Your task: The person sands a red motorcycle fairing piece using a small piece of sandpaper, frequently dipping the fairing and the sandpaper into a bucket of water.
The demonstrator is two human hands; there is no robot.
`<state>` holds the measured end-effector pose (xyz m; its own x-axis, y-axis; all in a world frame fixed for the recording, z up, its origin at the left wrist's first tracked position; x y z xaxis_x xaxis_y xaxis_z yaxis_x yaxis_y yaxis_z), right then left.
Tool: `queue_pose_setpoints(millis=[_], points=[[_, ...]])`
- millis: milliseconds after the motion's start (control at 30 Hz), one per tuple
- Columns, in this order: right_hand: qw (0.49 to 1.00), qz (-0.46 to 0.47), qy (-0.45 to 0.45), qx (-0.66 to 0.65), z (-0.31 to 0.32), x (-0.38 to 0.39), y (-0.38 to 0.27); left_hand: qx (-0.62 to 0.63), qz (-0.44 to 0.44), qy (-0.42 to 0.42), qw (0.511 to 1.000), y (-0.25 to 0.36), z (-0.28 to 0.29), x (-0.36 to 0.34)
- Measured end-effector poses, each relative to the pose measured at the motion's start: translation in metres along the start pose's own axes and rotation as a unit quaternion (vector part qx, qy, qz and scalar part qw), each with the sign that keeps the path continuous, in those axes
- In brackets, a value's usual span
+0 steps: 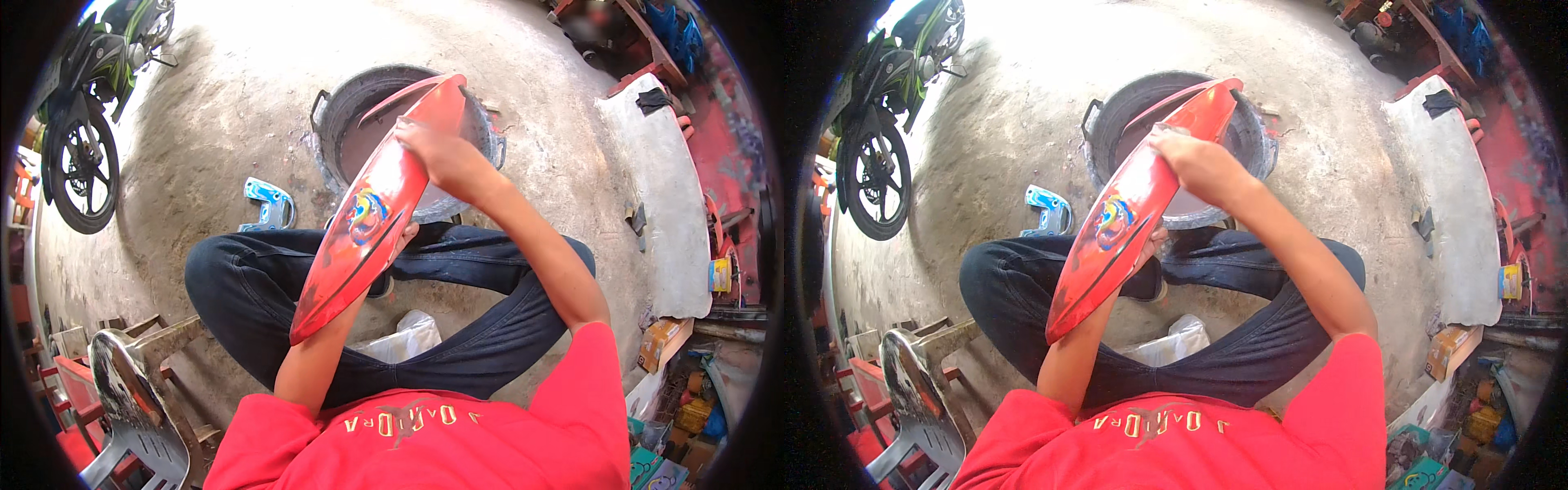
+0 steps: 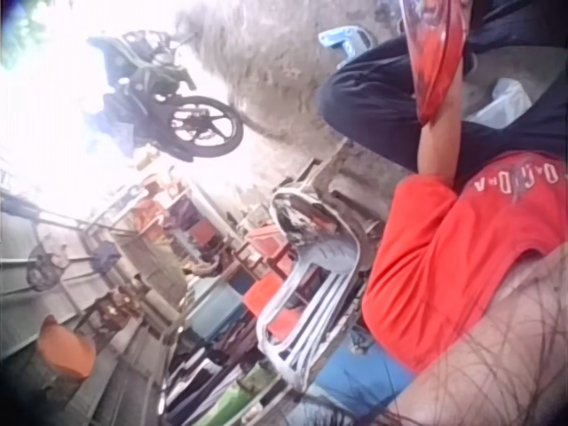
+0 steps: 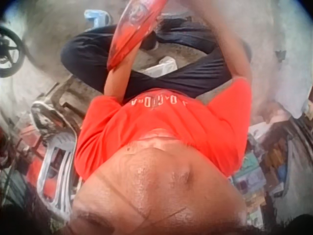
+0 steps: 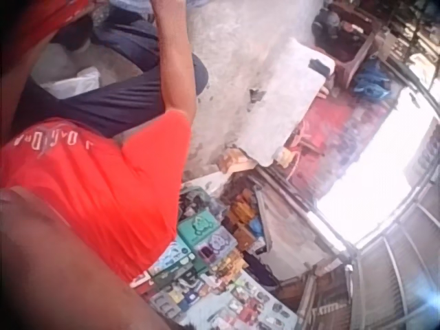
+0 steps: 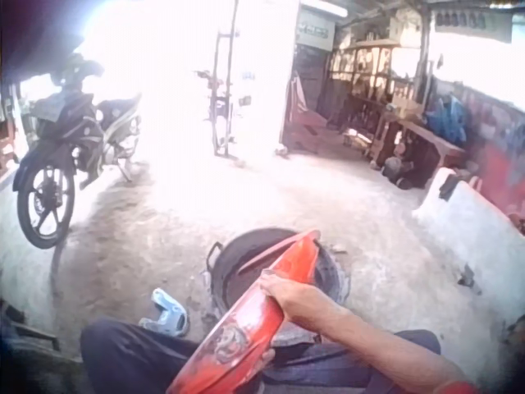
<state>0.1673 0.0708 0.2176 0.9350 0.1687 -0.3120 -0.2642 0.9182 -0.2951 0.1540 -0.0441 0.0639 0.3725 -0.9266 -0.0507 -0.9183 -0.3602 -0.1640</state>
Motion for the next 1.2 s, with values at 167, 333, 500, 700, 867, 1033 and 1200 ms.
queue_pose_setpoints(millis=[167, 333, 500, 700, 867, 1033, 1200], points=[[0.982, 0.186, 0.01, 0.002, -0.008, 0.008, -0.056, 0.252, -0.18, 0.1, 0.946, 0.008, 0.033, 0.001], [0.999, -0.026, 0.004, -0.03, -0.004, 0.005, 0.011, -0.054, -0.027, 0.051, 0.997, -0.005, -0.006, 0.004], [0.99, 0.003, 0.108, 0.087, 0.02, 0.008, 0.024, -0.029, -0.034, 0.107, 0.993, 0.001, 0.004, 0.007], [0.999, 0.014, 0.027, 0.01, -0.001, 0.022, -0.012, -0.097, -0.075, 0.064, 0.99, 0.021, 0.044, 0.023], [0.986, 0.161, 0.009, 0.031, -0.004, 0.034, -0.071, -0.504, -0.184, 0.181, 0.824, 0.048, 0.063, 0.035], [0.999, 0.015, 0.019, -0.022, -0.004, 0.033, -0.036, -0.087, -0.074, 0.095, 0.989, 0.008, 0.038, 0.006], [0.998, 0.062, 0.022, -0.02, -0.001, 0.032, -0.05, 0.021, -0.145, 0.109, 0.983, 0.006, 0.0, 0.0]])
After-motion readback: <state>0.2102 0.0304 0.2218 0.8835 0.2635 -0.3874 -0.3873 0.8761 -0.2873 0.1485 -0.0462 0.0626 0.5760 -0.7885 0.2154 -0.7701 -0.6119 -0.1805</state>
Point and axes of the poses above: each hand's wrist, its own x-axis away from the middle knuckle, its own z-axis out of the back of the hand, y = z × x, the point moved 6 cm from there along -x, towards the middle knuckle, and after that the axes turned 2 degrees about z, right-handed, at the moved point
